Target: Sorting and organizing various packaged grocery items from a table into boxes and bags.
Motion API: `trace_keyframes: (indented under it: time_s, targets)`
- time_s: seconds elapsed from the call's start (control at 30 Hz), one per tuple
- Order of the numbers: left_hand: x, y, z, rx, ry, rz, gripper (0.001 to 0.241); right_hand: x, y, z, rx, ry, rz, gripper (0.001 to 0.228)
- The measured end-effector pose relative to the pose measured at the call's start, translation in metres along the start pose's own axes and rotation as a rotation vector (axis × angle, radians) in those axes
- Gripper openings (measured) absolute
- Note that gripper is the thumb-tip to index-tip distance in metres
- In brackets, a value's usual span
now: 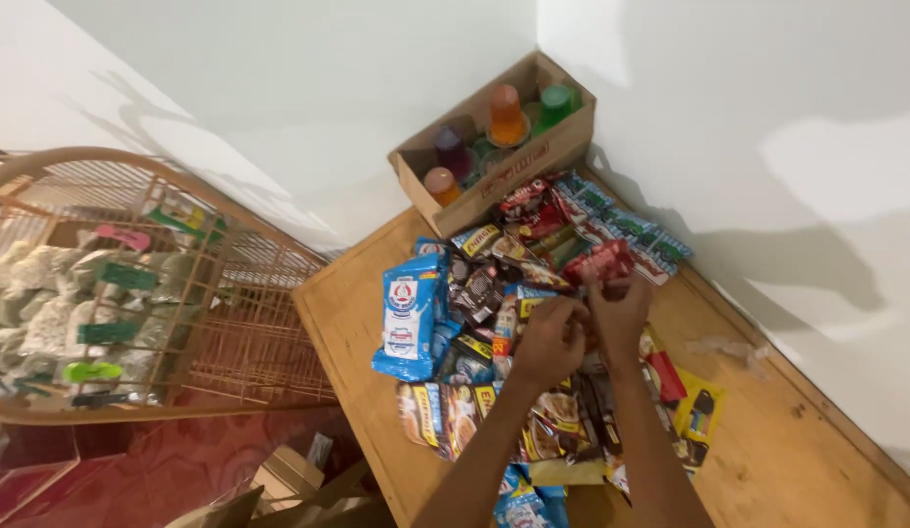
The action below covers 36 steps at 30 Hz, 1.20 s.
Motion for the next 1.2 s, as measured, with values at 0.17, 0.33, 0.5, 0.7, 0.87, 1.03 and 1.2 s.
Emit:
trace_keyframes:
  time_s: [0.17,0.33,0.5,0.7,0.87,1.03,1.2]
  targets:
    - [-0.002,0.000,-0.017,0.238,0.195,-0.097,0.015,-0.005,-0.011,-0.007,0.037,0.151,0.092,0.073]
    - [-0.010,0.007,-0.043,0.300,0.249,-0.135,0.021,0.017,-0.001,0.043,0.027,-0.202,0.096,0.093]
    - [0.019,0.033,0.005,0.386,0.358,-0.152,0.029,0.076,0.044,-0.018,-0.147,-0.528,0.040,0.084]
    - [0.056,0.074,0.044,0.359,0.419,-0.048,0.035,0.117,0.116,-0.074,-0.224,-0.620,-0.089,0.075]
    - [0.099,0.139,0.053,0.452,0.495,0.044,0.039,0.111,0.202,-0.080,-0.311,-0.761,-0.365,0.057]
    - [0.156,0.209,0.050,0.500,0.551,0.151,0.041,0.093,0.277,-0.098,-0.134,-0.526,-0.577,0.048]
    - [0.239,0.264,0.065,0.574,0.493,0.287,0.045,0.070,0.359,-0.144,-0.268,-0.448,-0.781,0.046]
Point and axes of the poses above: each hand's wrist, its own y-axis away from the middle knuckle, its own x-axis out of the back of the hand, z = x × y, the point moved 6 cm from there along -y, towards the middle knuckle, and after that the axes turned 8 degrees about z, right-handed, at the moved point
